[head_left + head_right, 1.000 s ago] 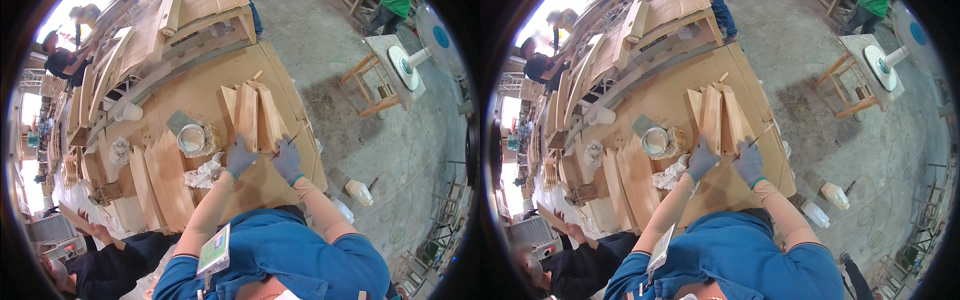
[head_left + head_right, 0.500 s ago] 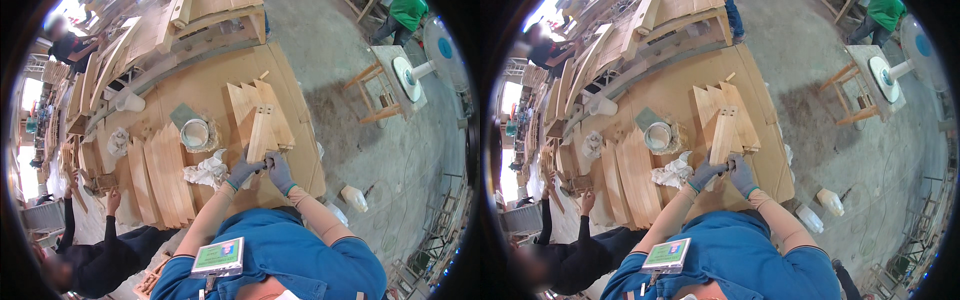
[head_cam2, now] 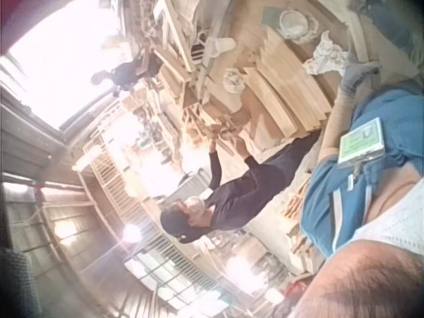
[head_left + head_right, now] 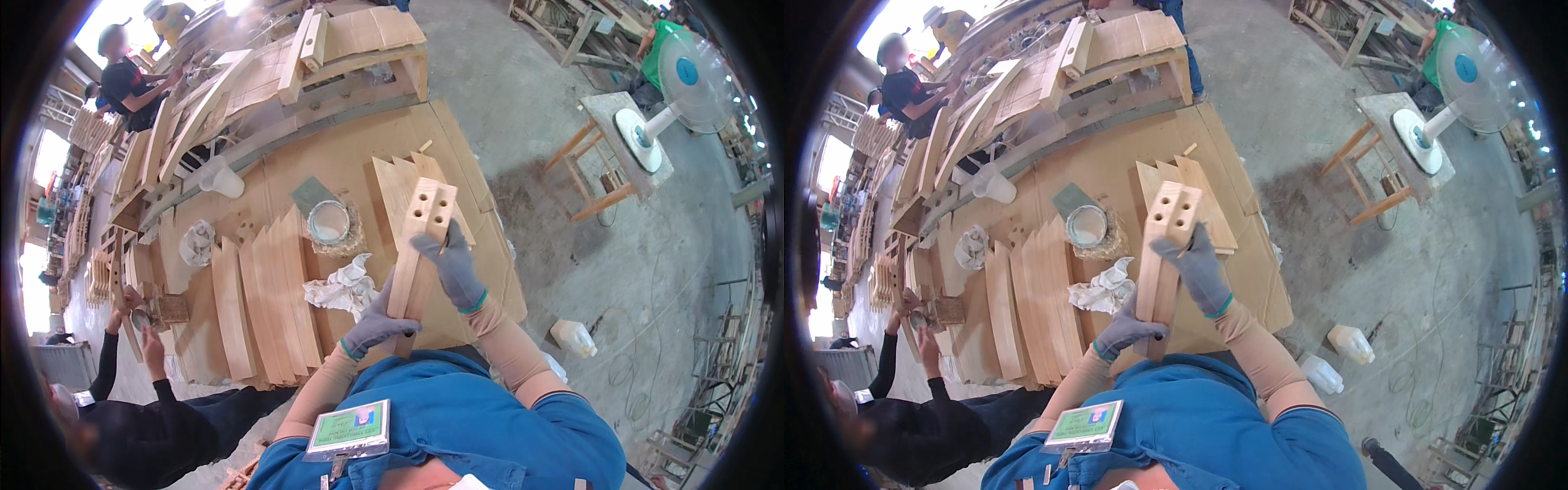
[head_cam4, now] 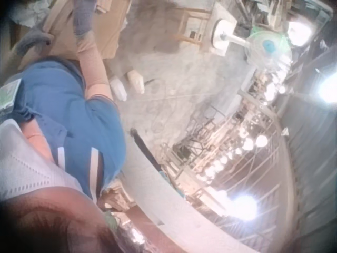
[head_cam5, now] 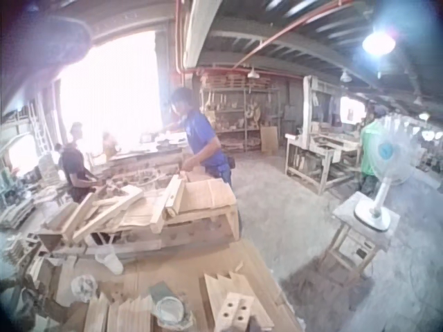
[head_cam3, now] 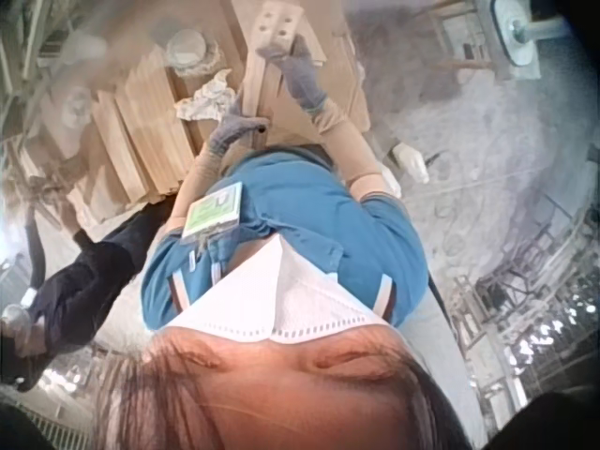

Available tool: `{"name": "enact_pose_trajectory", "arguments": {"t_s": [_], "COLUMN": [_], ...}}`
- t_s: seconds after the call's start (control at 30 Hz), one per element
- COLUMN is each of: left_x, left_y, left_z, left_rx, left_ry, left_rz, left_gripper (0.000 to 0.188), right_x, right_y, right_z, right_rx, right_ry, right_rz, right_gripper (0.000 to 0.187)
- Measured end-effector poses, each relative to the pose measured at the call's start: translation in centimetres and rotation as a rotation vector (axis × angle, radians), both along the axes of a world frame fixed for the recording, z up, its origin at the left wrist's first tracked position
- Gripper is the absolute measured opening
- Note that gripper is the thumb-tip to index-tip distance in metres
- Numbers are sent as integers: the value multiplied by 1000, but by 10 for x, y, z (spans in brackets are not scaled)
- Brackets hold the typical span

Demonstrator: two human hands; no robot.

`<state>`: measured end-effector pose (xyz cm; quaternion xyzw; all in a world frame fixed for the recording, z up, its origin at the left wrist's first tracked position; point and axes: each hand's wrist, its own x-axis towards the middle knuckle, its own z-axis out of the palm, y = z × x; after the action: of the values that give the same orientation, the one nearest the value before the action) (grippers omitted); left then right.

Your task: The person mixes a white liquid in a small cup using a power drill with a mixing attachment. After mixing, the person applies the liquid to small wooden pieces using a brush.

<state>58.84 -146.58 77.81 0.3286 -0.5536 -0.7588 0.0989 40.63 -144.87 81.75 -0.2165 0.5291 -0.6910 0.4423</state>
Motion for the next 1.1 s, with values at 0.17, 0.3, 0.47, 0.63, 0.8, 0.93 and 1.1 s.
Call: {"name": "enact_pose_trajectory", "arguments": {"t_s": [0.17, 0.3, 0.47, 0.63, 0.8, 0.93, 1.1], "left_x": [42, 61, 104, 190, 187, 202, 248], "left_y": [3, -5, 3, 9, 35, 16, -3], "left_z": [32, 66, 79, 49, 35, 33, 31], "left_rx": [-159, -179, -188, -4, 92, 42, 14], "left_ry": [105, 202, 210, 122, 194, 115, 174], "left_rz": [52, 82, 248, 616, 802, 798, 700], "left_gripper": [125, 112, 99, 73, 65, 65, 73], "right_x": [45, 82, 104, 63, 42, 41, 47], "right_y": [18, 27, 14, -19, -60, -88, -103], "right_z": [45, 68, 71, 70, 37, -6, -32], "right_rx": [-121, -162, -335, -327, -36, -64, -12], "right_ry": [46, 14, 129, -42, 185, 124, 122], "right_rz": [130, 224, 306, 374, 327, 359, 401], "right_gripper": [58, 61, 58, 49, 24, 9, 7]}}
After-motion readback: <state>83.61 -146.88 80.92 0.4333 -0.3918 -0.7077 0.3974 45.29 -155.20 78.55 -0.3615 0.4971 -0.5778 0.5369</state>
